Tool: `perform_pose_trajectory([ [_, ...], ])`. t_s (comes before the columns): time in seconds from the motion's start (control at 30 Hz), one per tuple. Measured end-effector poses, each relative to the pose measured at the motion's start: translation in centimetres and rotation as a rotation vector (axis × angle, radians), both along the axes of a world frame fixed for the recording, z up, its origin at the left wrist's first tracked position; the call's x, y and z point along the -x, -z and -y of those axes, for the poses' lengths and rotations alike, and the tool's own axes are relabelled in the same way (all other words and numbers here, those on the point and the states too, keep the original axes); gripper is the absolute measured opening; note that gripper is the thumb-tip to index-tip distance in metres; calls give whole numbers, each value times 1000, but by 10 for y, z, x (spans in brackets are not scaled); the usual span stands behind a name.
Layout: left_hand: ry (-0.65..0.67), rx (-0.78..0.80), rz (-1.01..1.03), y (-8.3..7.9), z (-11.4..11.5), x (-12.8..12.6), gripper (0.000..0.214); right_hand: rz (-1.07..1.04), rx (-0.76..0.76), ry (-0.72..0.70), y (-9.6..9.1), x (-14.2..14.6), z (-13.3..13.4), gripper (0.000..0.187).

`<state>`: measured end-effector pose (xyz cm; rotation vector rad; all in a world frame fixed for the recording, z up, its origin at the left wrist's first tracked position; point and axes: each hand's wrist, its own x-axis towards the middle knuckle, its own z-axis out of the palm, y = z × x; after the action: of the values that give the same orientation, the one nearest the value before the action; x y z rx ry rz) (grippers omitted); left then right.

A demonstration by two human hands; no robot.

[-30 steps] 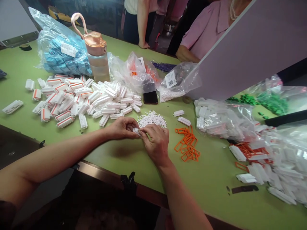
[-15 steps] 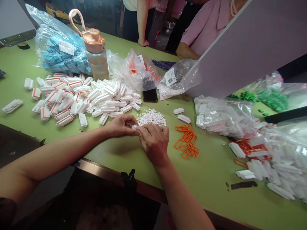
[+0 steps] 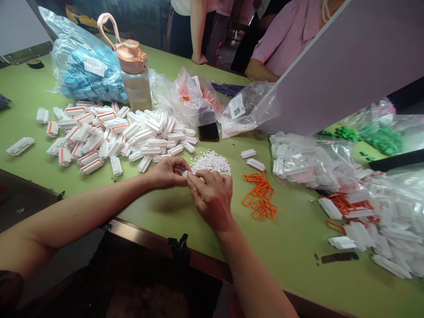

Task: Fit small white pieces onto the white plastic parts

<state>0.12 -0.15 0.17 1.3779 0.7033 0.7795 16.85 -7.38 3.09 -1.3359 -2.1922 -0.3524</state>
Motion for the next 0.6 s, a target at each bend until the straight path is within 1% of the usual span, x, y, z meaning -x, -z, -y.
perform_pose_trajectory([
  [0.07, -1, -6, 7, 2, 0, 0, 27, -15, 31, -3, 0, 0, 0, 21],
  [0.1, 4, 7, 14, 3, 0, 0, 28, -56, 59, -9, 0, -1, -1, 22],
  [0.13, 9, 30, 20, 4, 0, 0, 30, -127, 92, -15, 0, -4, -2, 22],
  [0.2, -5, 85, 31, 6, 0, 0, 36, -335, 152, 7, 2, -13, -7, 26],
  [0.27, -69, 118, 73, 5, -1, -1, 41, -512, 195, 66, 6, -24, -12, 28],
  [0.3, -116, 123, 113, 4, -2, -1, 42, -542, 216, 96, 9, -29, -14, 27],
  [0.37, -202, 135, 212, 0, -3, -2, 41, -489, 273, 134, 15, -36, -18, 25],
  [0.43, -251, 152, 288, -2, -4, -2, 40, -379, 327, 156, 21, -39, -21, 23],
  [0.5, -260, 158, 303, -3, -5, -2, 40, -291, 361, 182, 24, -37, -23, 21],
  [0.6, -238, 140, 253, 0, -5, -3, 40, -195, 406, 224, 22, -34, -23, 22],
])
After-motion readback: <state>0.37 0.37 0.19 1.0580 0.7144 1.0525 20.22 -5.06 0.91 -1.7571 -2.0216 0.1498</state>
